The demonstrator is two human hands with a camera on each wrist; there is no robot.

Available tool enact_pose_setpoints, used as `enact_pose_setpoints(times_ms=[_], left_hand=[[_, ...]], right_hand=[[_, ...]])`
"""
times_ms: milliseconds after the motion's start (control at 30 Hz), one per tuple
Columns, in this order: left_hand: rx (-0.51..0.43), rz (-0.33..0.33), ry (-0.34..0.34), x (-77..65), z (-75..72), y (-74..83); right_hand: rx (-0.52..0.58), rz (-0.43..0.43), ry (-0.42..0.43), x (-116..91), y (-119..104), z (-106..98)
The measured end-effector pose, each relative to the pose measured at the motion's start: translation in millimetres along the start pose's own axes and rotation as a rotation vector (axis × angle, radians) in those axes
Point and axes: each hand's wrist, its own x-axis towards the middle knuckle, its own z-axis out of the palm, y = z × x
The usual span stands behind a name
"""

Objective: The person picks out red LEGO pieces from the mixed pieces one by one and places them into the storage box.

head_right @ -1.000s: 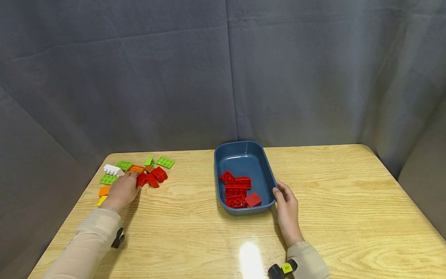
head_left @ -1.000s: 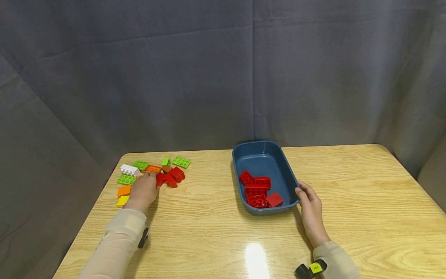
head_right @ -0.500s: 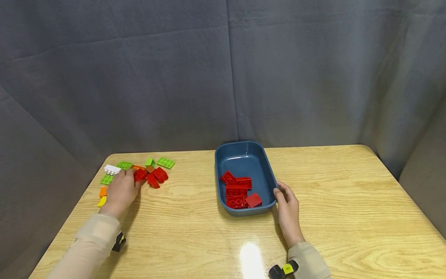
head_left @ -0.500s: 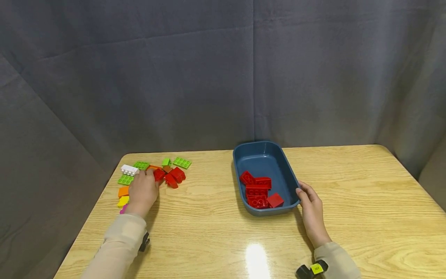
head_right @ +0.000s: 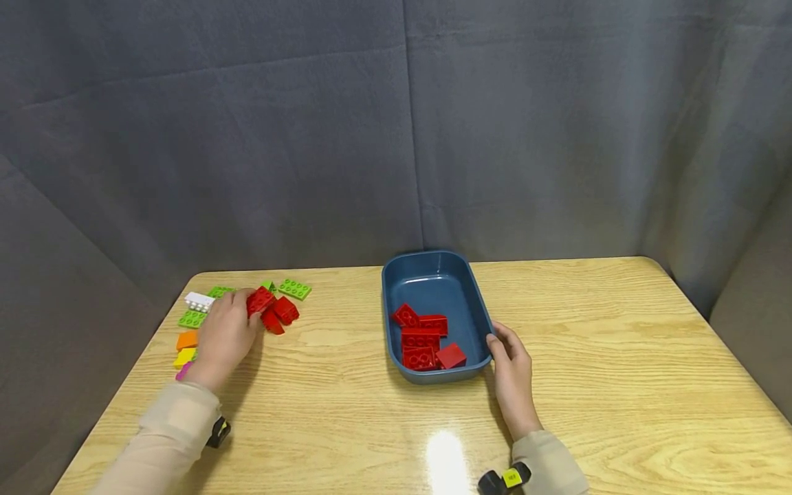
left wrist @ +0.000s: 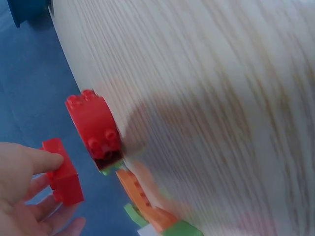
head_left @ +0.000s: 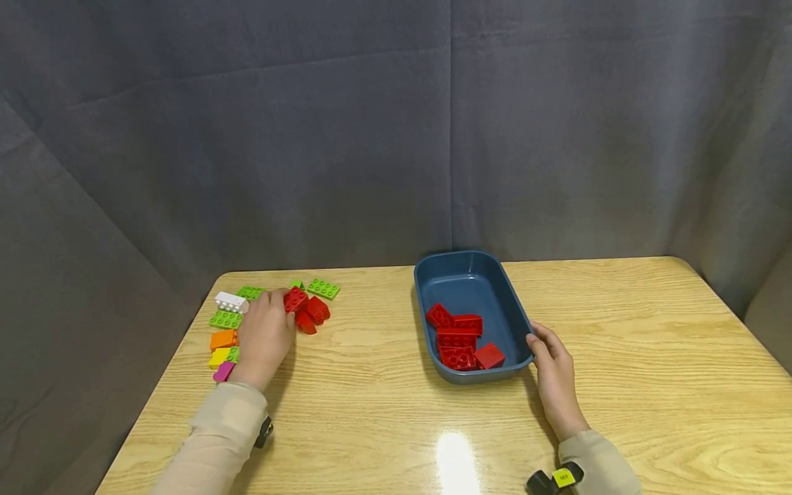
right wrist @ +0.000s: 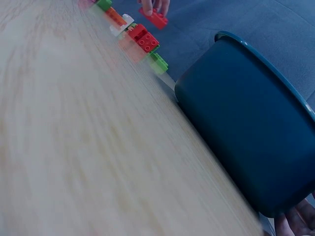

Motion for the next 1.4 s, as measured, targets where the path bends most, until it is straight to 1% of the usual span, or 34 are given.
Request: enact_pose_setpoints(times_ms=[133,367,667,900,1000,1167,1400], left_hand=[[0.001,0.023,0.004,0.1,2.6,9.1],[-0.011,0.054,0.041,0.9,5.7,27.5],[-0.052,0.083,0.01,-1.2,8.3,46.3],[-0.054,0.145,0.018,-4.6,13.2,62.5],[-0.06,0.161,0.013,-6.4,14.6,71.0],[-0.079,0.201,0.007,-10.7,14.0,89.2],[-0.093,0.284,0.002,-13.6,13.5,114.9]], right_hand=[[-0.001,0.012,-0.006,1,1,-1],[0.005,0.007,-0.008,1,1,0],[-0.017,-0.009,0.005,0,1,0],[-0.011,0.004,-0.001,0,0,0],[-0.009,0.007,-0.005,0,-1,0],[-0.01,0.008,0.003,0,-1,0],[-0.022,0.006,0.011,-1,-1,1]])
